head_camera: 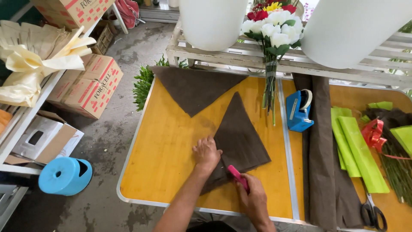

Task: Folding and stapling brown wrapping paper to prepare for flower bouquet arrangements.

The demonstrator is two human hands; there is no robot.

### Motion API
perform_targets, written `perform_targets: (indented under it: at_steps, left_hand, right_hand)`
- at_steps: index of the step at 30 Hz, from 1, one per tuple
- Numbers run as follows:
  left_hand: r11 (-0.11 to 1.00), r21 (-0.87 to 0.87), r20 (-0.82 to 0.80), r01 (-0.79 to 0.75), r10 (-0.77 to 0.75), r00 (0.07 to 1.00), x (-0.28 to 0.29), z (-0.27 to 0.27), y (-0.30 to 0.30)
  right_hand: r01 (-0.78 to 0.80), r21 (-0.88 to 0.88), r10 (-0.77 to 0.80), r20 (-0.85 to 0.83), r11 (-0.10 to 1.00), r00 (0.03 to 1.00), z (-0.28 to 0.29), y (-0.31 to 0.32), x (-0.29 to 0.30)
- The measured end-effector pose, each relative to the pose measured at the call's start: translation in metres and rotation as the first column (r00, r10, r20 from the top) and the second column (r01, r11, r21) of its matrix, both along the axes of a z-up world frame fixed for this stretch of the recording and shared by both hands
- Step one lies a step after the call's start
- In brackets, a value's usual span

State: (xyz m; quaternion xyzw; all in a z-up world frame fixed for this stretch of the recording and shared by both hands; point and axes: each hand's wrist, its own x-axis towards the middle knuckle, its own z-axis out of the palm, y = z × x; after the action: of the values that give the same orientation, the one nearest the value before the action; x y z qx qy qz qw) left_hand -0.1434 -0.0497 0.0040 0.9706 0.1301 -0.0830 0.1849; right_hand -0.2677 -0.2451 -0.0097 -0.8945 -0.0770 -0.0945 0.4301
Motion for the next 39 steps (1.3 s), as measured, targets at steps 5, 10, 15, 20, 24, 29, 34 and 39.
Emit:
perform_targets:
  at_steps: [5,10,15,20,24,29,34,39]
  left_hand:
    - [0.997,-0.075,-0.019,0.029,-0.031,0.999,-0.003,0.013,0.017]
    - [0.986,-0.153,0.006,0.058,-0.057,0.998,-0.003,0.001,0.033]
    - [0.881,-0.458,0.193,0.118,-0.031,0.981,0.027,-0.024,0.078]
    - [0.902,-0.327,0.266,0.282,-0.199,0.943,0.095,0.014,0.143]
    - [0.919,-0.138,0.02,0.368,-0.369,0.929,0.157,0.106,0.165]
    - [0.914,-0.122,-0.092,0.388,-0.399,0.912,0.233,0.14,0.169]
    - [0.916,-0.199,-0.051,0.347,-0.364,0.93,0.298,0.102,0.176]
    - [0.823,0.265,0.05,0.502,-0.532,0.845,0.345,0.035,0.181]
  right_hand:
    - [0.156,-0.078,-0.16,-0.05,0.985,0.986,0.026,-0.042,0.007]
    - [0.319,-0.183,-0.305,0.1,0.93,0.947,0.008,-0.097,0.027]
    - [0.408,-0.139,-0.342,0.347,0.902,0.873,-0.003,-0.104,0.041]
    - [0.435,-0.17,-0.357,0.353,0.884,0.865,-0.024,-0.111,0.043]
    - [0.496,-0.136,-0.467,0.194,0.858,0.862,-0.014,-0.107,0.042]
    - [0.682,-0.007,-0.652,0.288,0.731,0.702,-0.011,-0.094,0.042]
    - [0.771,-0.039,-0.77,0.043,0.635,0.636,0.003,-0.092,0.044]
    - [0.756,-0.009,-0.74,0.197,0.655,0.643,-0.017,-0.098,0.049]
